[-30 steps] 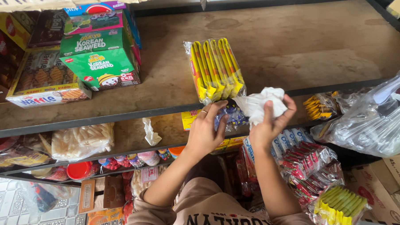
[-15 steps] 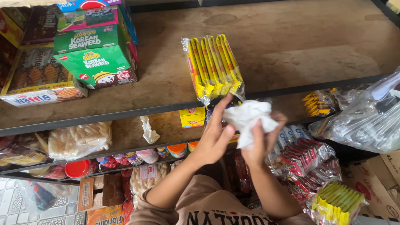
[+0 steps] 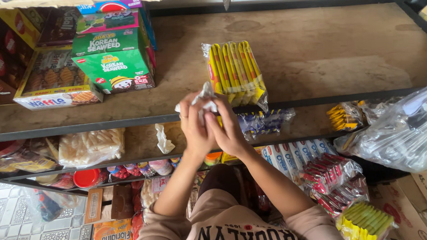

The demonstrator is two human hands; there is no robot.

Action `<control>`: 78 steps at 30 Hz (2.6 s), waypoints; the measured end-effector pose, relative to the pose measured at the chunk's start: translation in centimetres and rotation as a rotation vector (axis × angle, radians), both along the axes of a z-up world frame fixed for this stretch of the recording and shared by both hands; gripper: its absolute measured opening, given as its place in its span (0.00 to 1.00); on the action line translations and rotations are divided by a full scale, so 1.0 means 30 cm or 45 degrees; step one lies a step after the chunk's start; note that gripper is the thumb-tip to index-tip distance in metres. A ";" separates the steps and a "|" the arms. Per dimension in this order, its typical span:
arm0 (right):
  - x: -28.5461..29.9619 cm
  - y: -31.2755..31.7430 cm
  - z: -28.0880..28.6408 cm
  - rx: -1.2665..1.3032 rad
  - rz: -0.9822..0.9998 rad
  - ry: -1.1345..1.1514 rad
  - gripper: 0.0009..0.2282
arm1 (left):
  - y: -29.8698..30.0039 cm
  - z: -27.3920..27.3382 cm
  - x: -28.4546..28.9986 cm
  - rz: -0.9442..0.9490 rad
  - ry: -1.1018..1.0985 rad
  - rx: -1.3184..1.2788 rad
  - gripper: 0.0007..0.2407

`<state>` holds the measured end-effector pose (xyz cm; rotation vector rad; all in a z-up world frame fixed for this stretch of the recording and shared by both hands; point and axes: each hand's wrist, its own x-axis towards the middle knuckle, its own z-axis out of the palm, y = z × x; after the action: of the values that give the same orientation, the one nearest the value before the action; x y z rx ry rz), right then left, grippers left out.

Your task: The person wipes the plastic packaging of snack items on a store shelf using a white cloth. They handle multiple snack packs, wiping each one individually and placing them back on the shelf.

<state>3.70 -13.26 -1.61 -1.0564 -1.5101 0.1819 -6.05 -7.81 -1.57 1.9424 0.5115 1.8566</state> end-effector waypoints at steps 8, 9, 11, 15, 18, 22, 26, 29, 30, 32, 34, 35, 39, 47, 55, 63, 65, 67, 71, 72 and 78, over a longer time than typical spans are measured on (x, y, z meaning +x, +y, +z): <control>-0.048 0.001 0.121 0.034 -0.203 -0.164 0.19 | 0.258 0.072 -0.095 0.564 0.680 0.194 0.16; -0.051 -0.005 0.125 0.057 -0.222 -0.173 0.18 | 0.276 0.078 -0.102 0.616 0.785 0.135 0.15; -0.056 -0.020 0.128 0.099 -0.257 -0.145 0.15 | 0.291 0.087 -0.097 0.655 0.869 0.052 0.15; -0.044 -0.055 0.126 0.345 -0.424 -0.282 0.11 | 0.248 0.110 -0.088 0.805 0.946 0.058 0.15; -0.014 -0.068 0.124 0.365 -0.630 -0.402 0.10 | 0.164 0.136 -0.091 0.762 0.845 0.105 0.15; 0.027 -0.077 0.122 0.188 -0.864 -0.527 0.11 | 0.063 0.171 -0.084 0.340 0.820 0.109 0.21; 0.068 -0.069 0.108 0.045 -1.011 -0.685 0.15 | 0.035 0.165 -0.047 -0.060 0.959 0.089 0.27; 0.088 -0.065 0.091 0.014 -0.988 -0.693 0.17 | 0.039 0.139 0.006 -0.093 1.176 -0.057 0.28; 0.094 -0.067 0.084 0.015 -0.971 -0.684 0.17 | 0.040 0.129 0.023 -0.112 1.262 -0.157 0.29; 0.106 -0.061 0.078 0.019 -0.975 -0.660 0.18 | 0.044 0.113 0.051 -0.073 1.197 -0.034 0.28; 0.125 -0.062 0.065 0.008 -0.989 -0.657 0.18 | 0.047 0.090 0.083 -0.057 1.155 0.028 0.27; 0.139 -0.061 0.061 0.002 -1.002 -0.664 0.18 | 0.052 0.082 0.101 -0.056 1.146 0.035 0.27; 0.199 -0.050 0.051 -0.028 -1.086 -0.662 0.17 | 0.065 0.057 0.190 -0.056 1.135 0.023 0.25; 0.365 -0.066 0.056 -0.069 -1.136 -0.616 0.15 | 0.069 0.078 0.376 -0.230 1.219 -0.034 0.28; 0.581 -0.096 0.058 -0.184 -1.229 -0.599 0.17 | 0.062 0.106 0.549 -0.585 1.170 -0.273 0.34; 0.639 -0.101 0.059 -0.478 -1.188 -0.798 0.25 | 0.023 0.034 0.635 -0.468 1.337 -0.364 0.36; 0.638 -0.081 0.059 -0.445 -1.183 -0.859 0.23 | 0.037 0.019 0.631 -0.358 1.318 -0.121 0.37; 0.637 -0.066 0.059 -0.475 -1.167 -0.895 0.23 | 0.051 0.010 0.627 -0.319 1.327 -0.058 0.37; 0.627 -0.028 0.061 -0.550 -1.119 -0.924 0.23 | 0.069 0.006 0.619 -0.332 1.362 -0.218 0.38; 0.626 -0.019 0.062 -0.542 -1.108 -0.934 0.23 | 0.074 0.009 0.619 -0.324 1.359 -0.240 0.38; 0.641 0.038 0.043 -0.585 -1.076 -0.995 0.24 | 0.108 0.000 0.617 -0.310 1.401 -0.270 0.36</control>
<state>22.93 -12.12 -0.33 -2.2207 -1.5603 -0.5666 12.45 -4.57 -1.58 2.5747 0.6789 0.4281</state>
